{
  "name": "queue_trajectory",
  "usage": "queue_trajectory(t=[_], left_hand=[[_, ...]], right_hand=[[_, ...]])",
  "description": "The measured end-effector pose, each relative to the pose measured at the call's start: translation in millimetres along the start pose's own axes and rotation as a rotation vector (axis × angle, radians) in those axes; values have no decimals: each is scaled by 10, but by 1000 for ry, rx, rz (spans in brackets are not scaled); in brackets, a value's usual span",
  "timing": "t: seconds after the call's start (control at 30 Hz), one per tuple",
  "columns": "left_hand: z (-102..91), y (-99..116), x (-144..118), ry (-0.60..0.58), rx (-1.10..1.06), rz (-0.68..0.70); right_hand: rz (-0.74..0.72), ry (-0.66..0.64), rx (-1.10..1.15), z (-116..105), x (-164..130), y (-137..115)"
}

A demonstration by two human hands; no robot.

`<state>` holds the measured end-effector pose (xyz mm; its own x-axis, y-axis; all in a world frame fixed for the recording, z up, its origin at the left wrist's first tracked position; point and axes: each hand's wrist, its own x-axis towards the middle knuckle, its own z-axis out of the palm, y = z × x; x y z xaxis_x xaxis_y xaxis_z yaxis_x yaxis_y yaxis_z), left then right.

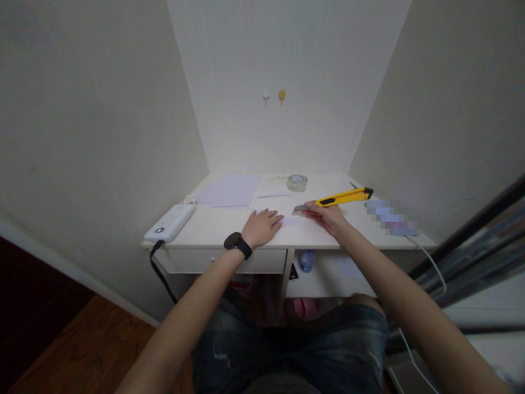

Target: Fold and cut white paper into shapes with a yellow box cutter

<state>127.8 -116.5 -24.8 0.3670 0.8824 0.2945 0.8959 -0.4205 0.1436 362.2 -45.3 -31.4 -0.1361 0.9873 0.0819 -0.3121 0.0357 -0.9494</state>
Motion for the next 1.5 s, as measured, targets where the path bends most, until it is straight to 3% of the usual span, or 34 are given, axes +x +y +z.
queue_trajectory(t=[0.17,0.47,0.67,1.07,1.27,1.5], left_hand=[[8,-32,-25,62,-56,10],[60,-54,13,-17,-57,146],[18,-17,-3,13,-76,177],[4,-4,-15,-47,-106,141],[-18,-11,-6,28,-169,237],[-14,-32,8,87,-202,240]], right_hand=[[-39,-40,-68,-29,-51,11],[-51,-67,-98,-2,-69,-1],[-63,-90,-98,34,-118,-19],[-134,-77,-175,26,-86,24],[-115,-75,-135,35,-108,11],[-85,-139,-178,66,-164,-15]])
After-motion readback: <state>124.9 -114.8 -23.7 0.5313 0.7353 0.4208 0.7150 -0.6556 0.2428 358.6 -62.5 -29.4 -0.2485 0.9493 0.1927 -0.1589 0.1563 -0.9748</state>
